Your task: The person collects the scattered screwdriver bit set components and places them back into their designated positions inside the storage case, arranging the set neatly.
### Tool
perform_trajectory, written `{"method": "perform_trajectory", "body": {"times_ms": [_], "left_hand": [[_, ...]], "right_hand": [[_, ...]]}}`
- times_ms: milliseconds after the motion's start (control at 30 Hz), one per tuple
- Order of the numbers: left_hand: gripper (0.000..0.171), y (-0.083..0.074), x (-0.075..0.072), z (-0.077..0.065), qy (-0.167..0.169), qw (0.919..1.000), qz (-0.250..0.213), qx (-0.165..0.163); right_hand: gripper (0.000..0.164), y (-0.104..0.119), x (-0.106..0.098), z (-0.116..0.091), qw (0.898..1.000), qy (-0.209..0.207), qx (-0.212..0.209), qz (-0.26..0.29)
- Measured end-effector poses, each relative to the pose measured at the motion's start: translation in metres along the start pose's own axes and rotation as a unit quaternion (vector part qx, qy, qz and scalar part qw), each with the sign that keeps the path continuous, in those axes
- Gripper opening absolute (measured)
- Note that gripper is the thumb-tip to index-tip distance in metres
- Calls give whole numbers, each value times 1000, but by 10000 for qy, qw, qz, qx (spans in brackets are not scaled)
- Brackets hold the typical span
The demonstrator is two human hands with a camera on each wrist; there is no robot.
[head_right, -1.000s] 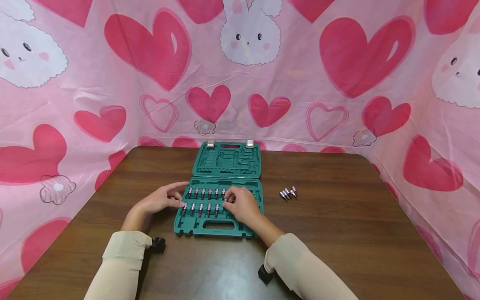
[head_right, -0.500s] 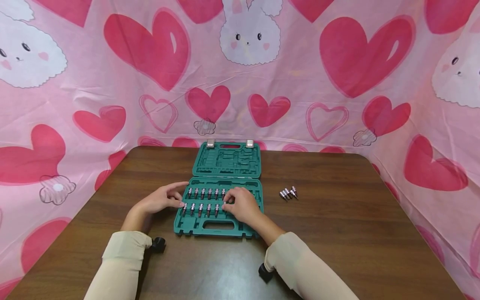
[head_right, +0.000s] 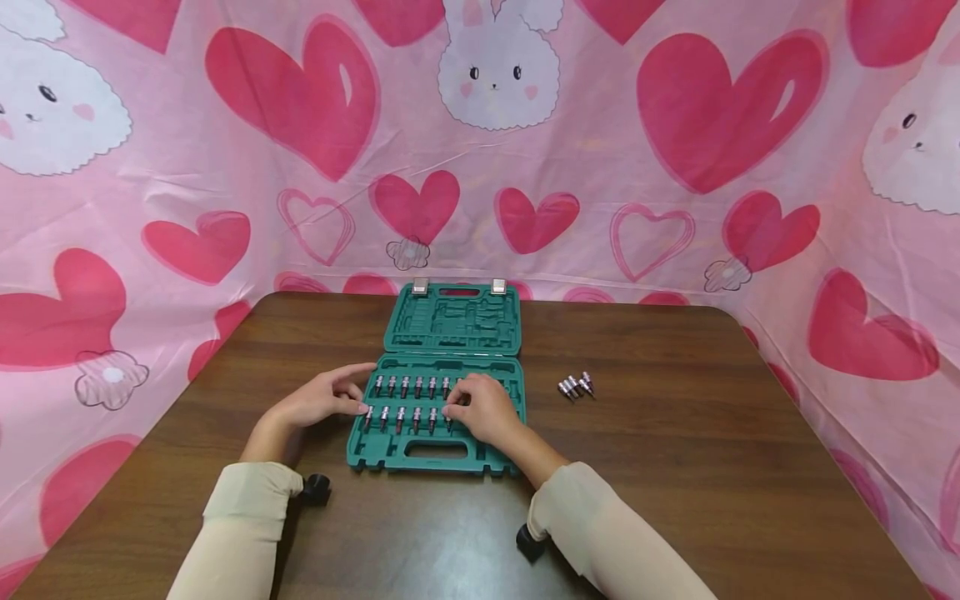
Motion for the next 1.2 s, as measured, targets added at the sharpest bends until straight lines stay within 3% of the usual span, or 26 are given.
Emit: {"method": "perform_trajectory", "body": {"times_ms": [233,767,1200], "left_hand": [[74,1,-1,1,36,9998,48,169],[74,-3,-1,1,36,9999,27,136],[70,-40,0,-12,127,9998,-13,124]], "right_hand": [[11,0,0,2,9999,25,20,-98],[13,3,-1,9,9983,359,99,-453],[10,1,1,8,9988,391,245,-160]]}}
Point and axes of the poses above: each hand's wrist, its own z-axis towards the middle knuckle, its own x-axis out of the palm, y = z × x, the point moved 4 cm from there along z, towards the middle knuckle, and after that the axes turned 8 degrees about x, right-handed, at the moved point
